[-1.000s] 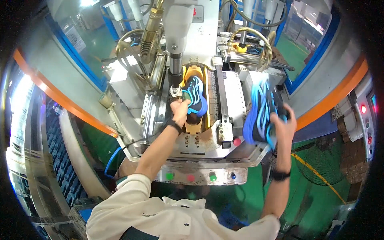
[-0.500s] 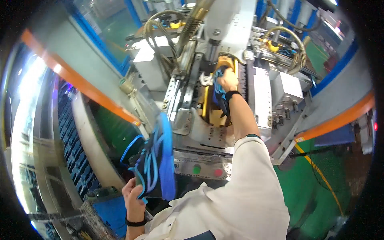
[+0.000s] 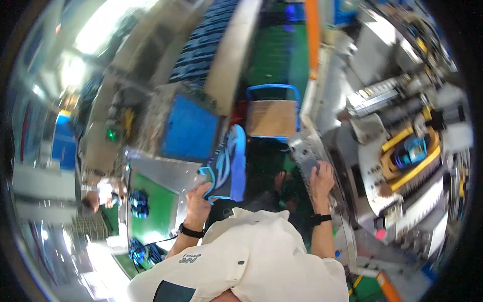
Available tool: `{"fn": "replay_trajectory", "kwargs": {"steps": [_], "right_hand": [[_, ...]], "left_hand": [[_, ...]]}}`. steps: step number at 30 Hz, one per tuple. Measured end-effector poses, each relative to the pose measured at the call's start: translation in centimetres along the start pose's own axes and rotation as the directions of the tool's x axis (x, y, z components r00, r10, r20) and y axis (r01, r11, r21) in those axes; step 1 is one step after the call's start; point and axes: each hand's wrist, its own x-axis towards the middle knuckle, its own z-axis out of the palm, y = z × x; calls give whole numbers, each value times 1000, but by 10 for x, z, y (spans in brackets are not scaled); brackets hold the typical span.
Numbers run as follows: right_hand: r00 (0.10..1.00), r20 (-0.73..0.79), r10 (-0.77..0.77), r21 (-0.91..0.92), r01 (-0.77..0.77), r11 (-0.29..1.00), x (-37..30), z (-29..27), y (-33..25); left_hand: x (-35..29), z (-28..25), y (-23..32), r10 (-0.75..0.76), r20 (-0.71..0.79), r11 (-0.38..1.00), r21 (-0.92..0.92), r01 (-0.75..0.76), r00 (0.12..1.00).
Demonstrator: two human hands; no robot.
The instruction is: Operating a shoe-lasting machine to shape and bond the upper material of blue athletic shoes.
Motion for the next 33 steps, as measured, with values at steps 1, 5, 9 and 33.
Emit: {"fn": "replay_trajectory", "kwargs": {"steps": [1, 5, 9, 33], "right_hand": [[989, 96, -111, -109, 122, 987, -3, 26, 11], [980, 122, -155, -169, 175, 970, -2, 54, 83], [986, 124, -111, -158, 130, 979, -7, 59, 82], [318, 338, -886, 97, 924, 369, 75, 401, -1003]], "left_hand": [[2, -21, -13, -30, -16, 999, -32, 29, 999], [-9, -62, -60, 60, -133, 998, 37, -56, 989], [-11, -121, -66, -116, -361, 964, -265, 17, 926], [166, -613, -175, 126, -944, 939, 212, 270, 304]]}}
